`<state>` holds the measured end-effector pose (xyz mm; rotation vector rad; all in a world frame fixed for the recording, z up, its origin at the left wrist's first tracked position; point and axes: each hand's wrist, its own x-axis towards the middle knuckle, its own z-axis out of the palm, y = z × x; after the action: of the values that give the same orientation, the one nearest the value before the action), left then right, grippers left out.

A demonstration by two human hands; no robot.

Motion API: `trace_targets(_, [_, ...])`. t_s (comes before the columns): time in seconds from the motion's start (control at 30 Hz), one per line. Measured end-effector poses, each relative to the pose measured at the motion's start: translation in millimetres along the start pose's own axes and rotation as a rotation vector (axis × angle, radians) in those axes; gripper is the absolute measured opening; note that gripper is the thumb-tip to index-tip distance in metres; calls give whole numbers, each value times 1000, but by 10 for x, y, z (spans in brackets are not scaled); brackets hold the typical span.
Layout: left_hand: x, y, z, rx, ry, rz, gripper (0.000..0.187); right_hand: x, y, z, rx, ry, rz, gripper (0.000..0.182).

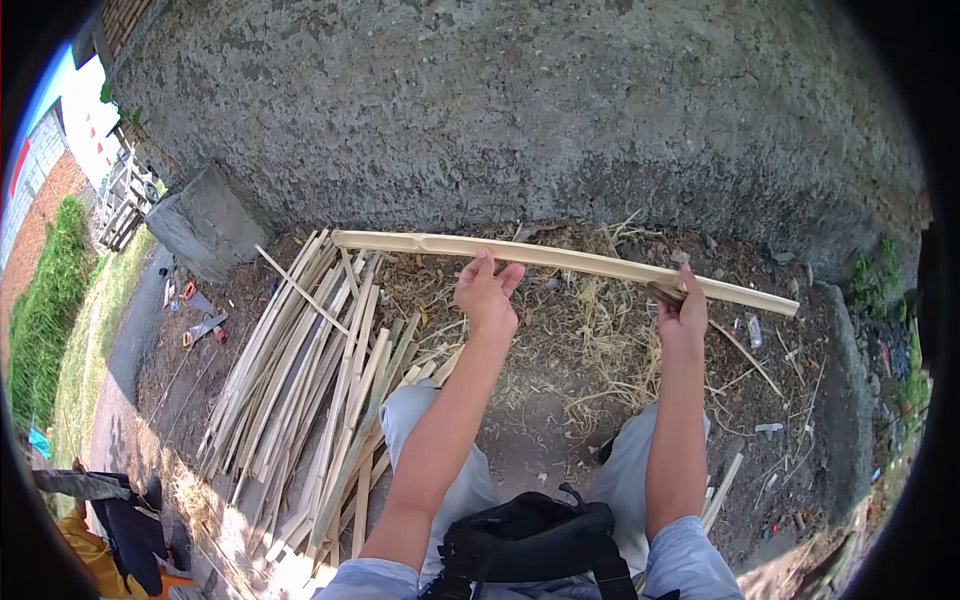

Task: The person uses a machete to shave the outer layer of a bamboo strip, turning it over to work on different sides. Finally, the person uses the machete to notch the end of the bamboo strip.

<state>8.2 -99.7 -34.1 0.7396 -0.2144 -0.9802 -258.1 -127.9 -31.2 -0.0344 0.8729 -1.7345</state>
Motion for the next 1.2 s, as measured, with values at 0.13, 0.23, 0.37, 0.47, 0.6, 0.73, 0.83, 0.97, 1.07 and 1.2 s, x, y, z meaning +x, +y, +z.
trace_targets(0.13, [-33,39,18,-12,-11,-16,23,-61,-10,25,26,58,-3,32])
trace_targets(0.23, [9,41,14,-48,1,-39,22,2,35,-38,38,-17,4,30])
trace_targets(0.37, [162,-95,-80,-160,54,-97,17,53,170,-95,-35,2,-8,32])
trace_targets(0.47, [173,-67,-44,-193,103,-114,12,58,210,-69,-35,36,19,32])
trace_targets(0.6, [231,-25,-47,-192,95,-120,11,30,233,-59,-21,47,57,31])
trace_targets(0.73, [202,42,-75,-45,59,-184,16,87,234,-64,34,47,60,30])
trace_targets(0.83, [203,68,-159,133,19,-248,21,90,178,-70,40,42,50,29])
trace_targets(0.97, [197,54,-224,223,3,-293,23,94,93,-88,47,38,33,30])
trace_targets(1.07, [186,9,-283,340,-13,-334,22,46,7,-64,55,37,0,29])
trace_targets(1.2, [-56,40,-229,860,-416,-440,25,75,-114,-59,50,14,18,25])
